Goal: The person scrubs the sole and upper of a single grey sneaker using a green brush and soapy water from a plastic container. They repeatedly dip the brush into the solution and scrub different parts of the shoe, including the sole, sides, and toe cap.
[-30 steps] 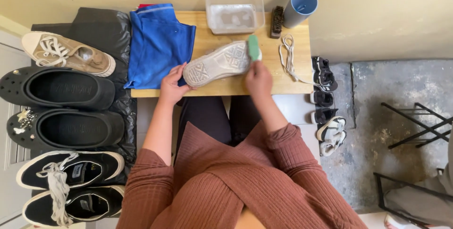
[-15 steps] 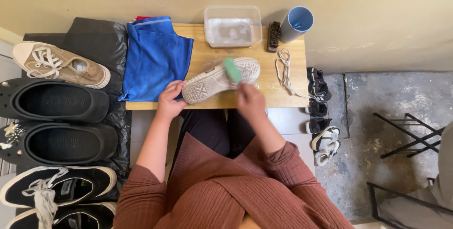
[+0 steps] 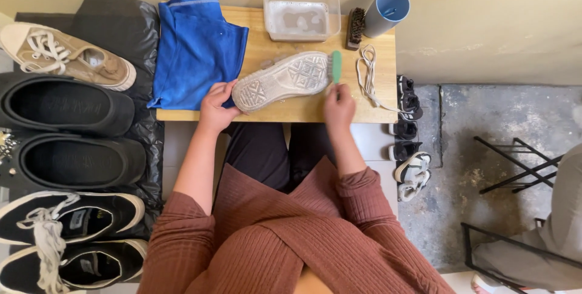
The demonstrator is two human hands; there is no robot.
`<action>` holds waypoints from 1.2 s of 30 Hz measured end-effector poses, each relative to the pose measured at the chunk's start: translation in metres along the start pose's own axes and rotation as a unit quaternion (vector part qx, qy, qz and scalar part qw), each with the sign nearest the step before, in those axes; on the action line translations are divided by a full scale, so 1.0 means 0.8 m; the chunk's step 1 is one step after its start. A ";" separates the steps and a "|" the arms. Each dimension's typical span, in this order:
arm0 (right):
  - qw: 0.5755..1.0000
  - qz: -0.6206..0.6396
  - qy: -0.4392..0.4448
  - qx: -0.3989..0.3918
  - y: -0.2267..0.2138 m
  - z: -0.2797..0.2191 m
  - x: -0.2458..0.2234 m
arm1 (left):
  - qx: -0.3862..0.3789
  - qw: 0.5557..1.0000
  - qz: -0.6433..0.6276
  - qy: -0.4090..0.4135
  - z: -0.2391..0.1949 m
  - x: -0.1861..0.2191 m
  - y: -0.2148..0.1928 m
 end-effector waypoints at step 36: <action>0.959 -0.090 -0.267 0.039 -0.015 -0.082 -0.024 | -0.026 1.000 -0.008 -0.006 -0.010 -0.024 -0.004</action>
Point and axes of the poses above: each hand's wrist, its own z-axis towards the middle knuckle, its own y-axis out of the palm, x = y × z, the point moved 1 cm from there along z, towards the middle knuckle, and after that the axes turned 2 degrees about y, right-handed, at the moved point
